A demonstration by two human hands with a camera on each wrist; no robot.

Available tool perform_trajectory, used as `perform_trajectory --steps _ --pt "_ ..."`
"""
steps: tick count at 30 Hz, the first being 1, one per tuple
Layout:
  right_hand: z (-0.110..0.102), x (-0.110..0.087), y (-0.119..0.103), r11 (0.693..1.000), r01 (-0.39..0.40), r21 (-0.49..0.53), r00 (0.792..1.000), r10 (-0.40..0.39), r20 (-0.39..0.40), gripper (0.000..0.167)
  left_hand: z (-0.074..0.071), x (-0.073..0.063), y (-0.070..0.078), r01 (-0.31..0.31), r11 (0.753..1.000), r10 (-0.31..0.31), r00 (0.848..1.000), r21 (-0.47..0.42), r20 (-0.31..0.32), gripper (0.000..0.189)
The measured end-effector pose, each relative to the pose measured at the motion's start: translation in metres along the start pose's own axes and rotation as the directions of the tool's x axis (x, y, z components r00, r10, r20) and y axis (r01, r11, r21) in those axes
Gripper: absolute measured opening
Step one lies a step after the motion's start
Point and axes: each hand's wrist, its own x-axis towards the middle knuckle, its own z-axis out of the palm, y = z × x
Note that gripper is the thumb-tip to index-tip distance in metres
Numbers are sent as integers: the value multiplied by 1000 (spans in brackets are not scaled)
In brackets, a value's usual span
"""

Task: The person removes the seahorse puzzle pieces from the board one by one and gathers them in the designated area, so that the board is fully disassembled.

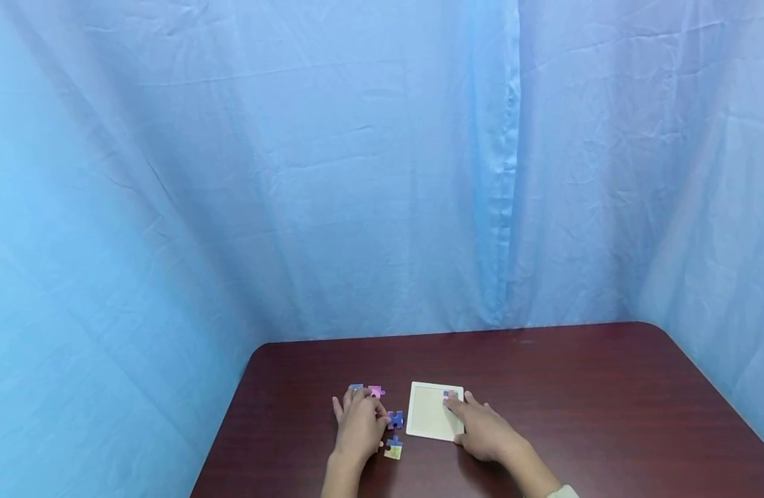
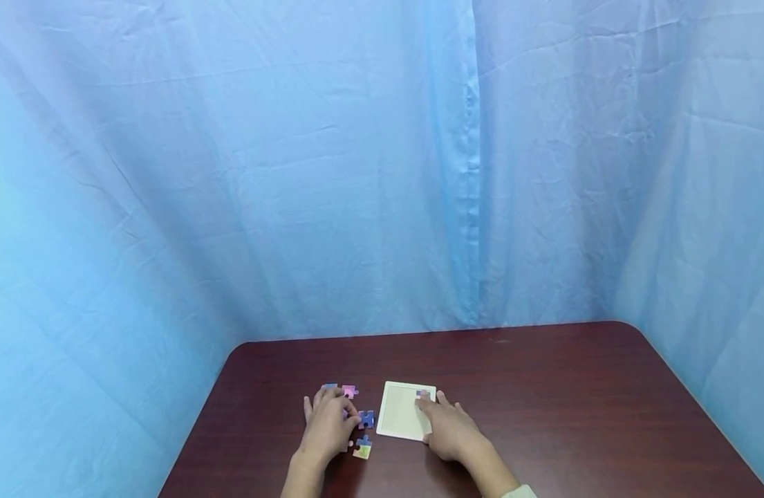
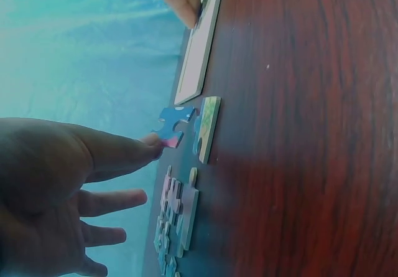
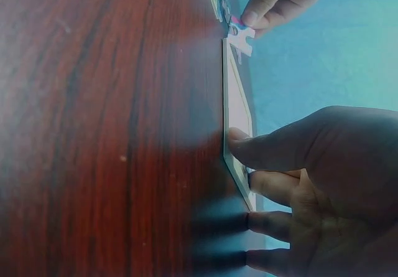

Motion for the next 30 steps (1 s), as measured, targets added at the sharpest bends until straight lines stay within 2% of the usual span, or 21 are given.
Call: perform_trajectory --steps 6,13,17,24,30 --pt "1 0 1 1000 3 15 1000 -3 -1 62 4 1 -2 1 1000 -1 1000 17 -5 23" --pt "3 0 3 999 7 47 1000 -6 -10 62 8 -1 2 -19 1000 19 999 -13 -29 21" --pt "3 1 4 998 -2 55 1000 4 -29 70 11 -1 11 -51 998 50 998 -46 -23 19" --pt "-2 4 3 1000 19 -10 995 -20 -96 78 21 -1 33 -169 985 169 986 -40 -1 9" --pt "-5 3 0 1000 17 -1 996 -17 -82 79 33 -2 46 -214 977 214 976 -3 34 27"
